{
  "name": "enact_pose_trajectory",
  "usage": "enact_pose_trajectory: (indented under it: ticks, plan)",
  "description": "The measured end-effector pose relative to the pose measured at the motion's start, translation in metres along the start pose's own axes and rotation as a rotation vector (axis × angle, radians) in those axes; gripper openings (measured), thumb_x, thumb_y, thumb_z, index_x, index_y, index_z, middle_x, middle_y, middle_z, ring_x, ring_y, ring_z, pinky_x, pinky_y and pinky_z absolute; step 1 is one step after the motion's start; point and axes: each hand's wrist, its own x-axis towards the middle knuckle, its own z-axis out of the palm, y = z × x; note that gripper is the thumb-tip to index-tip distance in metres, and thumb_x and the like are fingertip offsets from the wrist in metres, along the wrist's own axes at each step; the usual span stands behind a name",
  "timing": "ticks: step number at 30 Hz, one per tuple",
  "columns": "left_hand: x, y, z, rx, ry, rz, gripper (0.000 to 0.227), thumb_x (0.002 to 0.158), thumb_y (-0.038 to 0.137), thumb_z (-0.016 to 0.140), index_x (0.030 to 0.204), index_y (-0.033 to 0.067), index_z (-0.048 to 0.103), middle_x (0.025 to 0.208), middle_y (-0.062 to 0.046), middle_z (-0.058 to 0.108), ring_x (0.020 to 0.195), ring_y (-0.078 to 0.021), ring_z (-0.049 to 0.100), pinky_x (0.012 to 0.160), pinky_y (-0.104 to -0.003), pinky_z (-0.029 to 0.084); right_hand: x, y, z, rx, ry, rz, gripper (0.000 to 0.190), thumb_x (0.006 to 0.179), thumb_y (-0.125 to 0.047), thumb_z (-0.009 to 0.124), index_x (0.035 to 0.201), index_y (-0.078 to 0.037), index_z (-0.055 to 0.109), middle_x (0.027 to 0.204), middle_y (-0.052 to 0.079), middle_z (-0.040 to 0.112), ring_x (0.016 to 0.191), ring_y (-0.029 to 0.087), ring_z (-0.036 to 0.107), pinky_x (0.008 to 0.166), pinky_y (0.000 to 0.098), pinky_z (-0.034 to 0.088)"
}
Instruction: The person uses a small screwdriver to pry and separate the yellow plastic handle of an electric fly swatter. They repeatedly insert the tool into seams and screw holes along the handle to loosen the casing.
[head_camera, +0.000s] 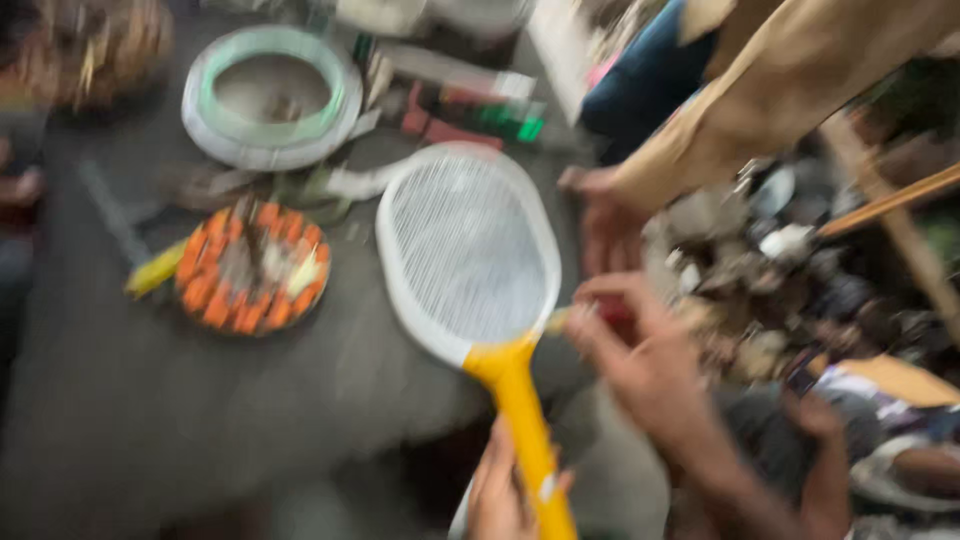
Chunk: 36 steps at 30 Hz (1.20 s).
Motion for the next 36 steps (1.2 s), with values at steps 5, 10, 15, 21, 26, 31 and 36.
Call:
enact_pose_trajectory:
  ticks: [5, 10, 15, 21, 26, 31, 36]
  plan:
    - [0.103, 0.019, 0.061, 0.174, 0.081, -0.034, 0.053, 0.097, 0.052, 0.054, 0.129, 0.0112, 0.061, 0.096, -0.007, 0.066, 0.085, -0.0210, 0.064, 0.073, -0.043, 0.058, 0.010, 0.067, 0.022, 0.130, -0.010, 0.075, 0.022, 0.088, -0.019, 0.076, 0.107, -0.011, 0.069, 0.076, 0.002, 0.062, 0.072, 0.008, 0.058, 0.065, 0.0242, 0.050]
    - [0.137, 0.026, 0.113, 0.221, -0.028, -0.006, 0.054, 0.097, 0.051, 0.053, 0.128, 0.0085, 0.063, 0.095, -0.007, 0.066, 0.082, -0.0196, 0.064, 0.071, -0.040, 0.057, 0.048, 0.111, 0.051, -0.076, -0.073, -0.140, 0.015, 0.086, -0.021, 0.078, 0.098, -0.014, 0.071, 0.070, 0.002, 0.073, 0.067, 0.007, 0.072, 0.064, 0.0261, 0.057]
    - [0.119, 0.040, 0.085, 0.200, -0.090, 0.015, 0.055, 0.098, 0.051, 0.052, 0.126, 0.0057, 0.065, 0.093, -0.007, 0.067, 0.080, -0.0181, 0.064, 0.069, -0.036, 0.057, 0.042, 0.081, 0.044, -0.065, -0.175, -0.196, 0.015, 0.089, -0.016, 0.070, 0.097, -0.008, 0.061, 0.078, 0.008, 0.065, 0.076, 0.015, 0.066, 0.071, 0.0318, 0.054]
    - [-0.012, 0.026, -0.003, 0.133, -0.007, 0.065, 0.057, 0.098, 0.050, 0.051, 0.125, 0.0024, 0.067, 0.091, -0.007, 0.067, 0.077, -0.0164, 0.065, 0.068, -0.033, 0.056, 0.036, 0.019, 0.029, -0.180, -0.238, -0.205, 0.018, 0.092, -0.017, 0.066, 0.099, -0.004, 0.056, 0.078, 0.011, 0.065, 0.070, 0.018, 0.067, 0.063, 0.0344, 0.054]
    - [-0.056, 0.017, -0.005, 0.160, -0.080, 0.131, 0.058, 0.100, 0.049, 0.050, 0.124, -0.0011, 0.068, 0.090, -0.006, 0.066, 0.076, -0.0139, 0.064, 0.068, -0.029, 0.055, 0.023, -0.015, 0.037, -0.241, -0.288, -0.173, 0.023, 0.092, -0.018, 0.066, 0.102, -0.002, 0.053, 0.078, 0.014, 0.066, 0.070, 0.023, 0.069, 0.063, 0.0359, 0.054]
    - [-0.063, 0.022, 0.006, 0.120, -0.098, 0.124, 0.055, 0.101, 0.046, 0.051, 0.124, -0.0010, 0.066, 0.089, -0.006, 0.064, 0.076, -0.0135, 0.062, 0.069, -0.028, 0.054, 0.024, -0.026, 0.032, -0.363, -0.296, -0.109, 0.027, 0.092, -0.019, 0.066, 0.107, -0.002, 0.051, 0.083, 0.015, 0.068, 0.071, 0.027, 0.072, 0.060, 0.0393, 0.054]
    - [-0.066, 0.024, 0.008, 0.114, -0.133, 0.146, 0.053, 0.102, 0.046, 0.051, 0.122, -0.0004, 0.065, 0.090, -0.006, 0.064, 0.077, -0.0137, 0.062, 0.071, -0.028, 0.054, 0.025, -0.028, 0.037, -0.339, -0.346, -0.170, 0.028, 0.091, -0.018, 0.068, 0.105, -0.001, 0.050, 0.078, 0.016, 0.068, 0.069, 0.029, 0.073, 0.061, 0.0403, 0.056]
